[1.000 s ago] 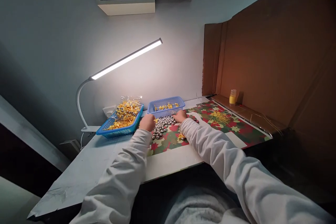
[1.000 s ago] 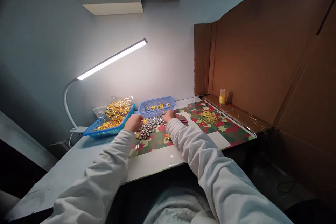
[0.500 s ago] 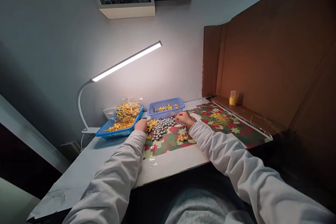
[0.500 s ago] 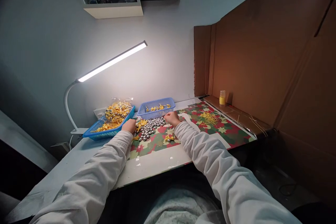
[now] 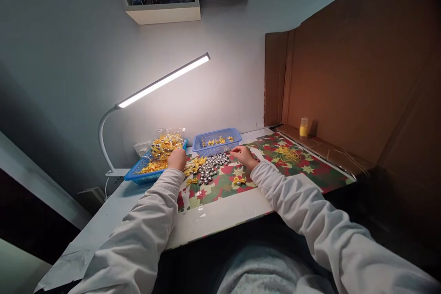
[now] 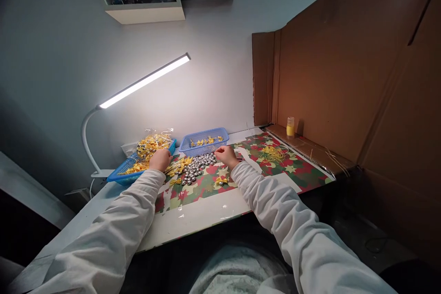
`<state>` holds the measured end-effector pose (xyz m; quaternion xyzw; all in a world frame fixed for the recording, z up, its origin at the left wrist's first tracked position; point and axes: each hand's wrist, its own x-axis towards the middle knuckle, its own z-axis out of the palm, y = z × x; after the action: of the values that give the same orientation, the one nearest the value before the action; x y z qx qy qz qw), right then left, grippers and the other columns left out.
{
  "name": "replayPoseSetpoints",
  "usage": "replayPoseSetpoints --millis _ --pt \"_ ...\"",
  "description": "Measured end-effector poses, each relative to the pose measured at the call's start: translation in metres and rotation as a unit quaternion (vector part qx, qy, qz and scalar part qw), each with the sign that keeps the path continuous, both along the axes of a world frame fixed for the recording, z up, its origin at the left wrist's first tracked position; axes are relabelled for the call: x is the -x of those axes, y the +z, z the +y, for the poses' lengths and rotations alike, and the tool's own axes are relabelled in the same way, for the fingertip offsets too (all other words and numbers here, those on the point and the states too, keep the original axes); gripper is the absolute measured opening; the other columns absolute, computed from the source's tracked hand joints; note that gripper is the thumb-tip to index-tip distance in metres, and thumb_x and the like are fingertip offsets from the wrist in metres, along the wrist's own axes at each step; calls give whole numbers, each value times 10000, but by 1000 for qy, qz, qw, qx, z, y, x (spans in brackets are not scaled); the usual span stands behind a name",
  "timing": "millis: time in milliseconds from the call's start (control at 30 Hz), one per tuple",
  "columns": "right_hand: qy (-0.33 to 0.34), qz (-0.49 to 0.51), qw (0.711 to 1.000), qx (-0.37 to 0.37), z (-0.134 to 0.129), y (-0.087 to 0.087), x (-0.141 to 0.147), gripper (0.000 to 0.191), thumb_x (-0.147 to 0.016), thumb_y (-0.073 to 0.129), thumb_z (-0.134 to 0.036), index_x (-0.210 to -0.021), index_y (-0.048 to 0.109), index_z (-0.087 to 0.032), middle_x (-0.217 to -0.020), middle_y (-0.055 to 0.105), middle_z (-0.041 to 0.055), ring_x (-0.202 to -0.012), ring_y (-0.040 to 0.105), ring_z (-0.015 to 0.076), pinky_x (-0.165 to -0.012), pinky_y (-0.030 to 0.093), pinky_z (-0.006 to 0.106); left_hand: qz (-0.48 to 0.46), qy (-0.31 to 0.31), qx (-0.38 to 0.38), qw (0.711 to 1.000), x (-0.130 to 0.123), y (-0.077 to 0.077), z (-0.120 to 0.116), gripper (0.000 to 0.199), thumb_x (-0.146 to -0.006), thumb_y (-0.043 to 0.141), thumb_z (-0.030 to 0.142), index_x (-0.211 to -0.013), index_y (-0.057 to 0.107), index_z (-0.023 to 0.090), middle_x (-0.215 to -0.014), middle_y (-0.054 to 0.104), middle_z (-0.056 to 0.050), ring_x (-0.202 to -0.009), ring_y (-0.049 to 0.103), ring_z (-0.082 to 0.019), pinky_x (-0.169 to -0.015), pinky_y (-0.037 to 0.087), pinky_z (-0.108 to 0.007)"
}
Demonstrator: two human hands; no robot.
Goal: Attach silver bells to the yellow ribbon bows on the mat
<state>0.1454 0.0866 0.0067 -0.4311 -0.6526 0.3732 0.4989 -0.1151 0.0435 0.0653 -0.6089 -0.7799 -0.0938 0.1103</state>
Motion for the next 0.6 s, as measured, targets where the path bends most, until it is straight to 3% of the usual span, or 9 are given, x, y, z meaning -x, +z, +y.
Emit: replayPoseSetpoints --millis 167,300,433,600 --pt "13 -15 999 -28 -8 1 0 102 -689 602 -248 -705 641 -155 -714 645 34 -648 559 138 -612 427 253 24 9 -53 998 -1 17 -9 265 -837 475 298 -844 701 160 -894 691 -127 -860 632 -251 -684 457 -286" --pt "13 -54 991 -126 -18 2 0 245 -716 628 -259 -939 656 -164 -773 635 28 -663 541 134 -658 431 264 11 -60 -101 993 -25 24 -21 286 -835 482 343 -829 712 173 -829 707 -88 -809 633 -221 -684 447 -274" --pt "25 -118 966 -229 -27 6 0 388 -750 627 -198 -1137 602 -213 -844 621 32 -767 544 160 -764 421 289 -2 -147 -114 983 -74 16 -32 293 -851 464 337 -822 707 176 -803 707 -74 -734 625 -192 -648 420 -262" --pt "-38 -192 954 -229 -26 2 -5 194 -830 527 -165 -952 678 -174 -868 627 77 -808 555 181 -756 406 283 -43 -194 -134 971 -120 -4 -34 264 -850 467 287 -772 691 171 -774 691 -67 -718 612 -173 -627 390 -244"
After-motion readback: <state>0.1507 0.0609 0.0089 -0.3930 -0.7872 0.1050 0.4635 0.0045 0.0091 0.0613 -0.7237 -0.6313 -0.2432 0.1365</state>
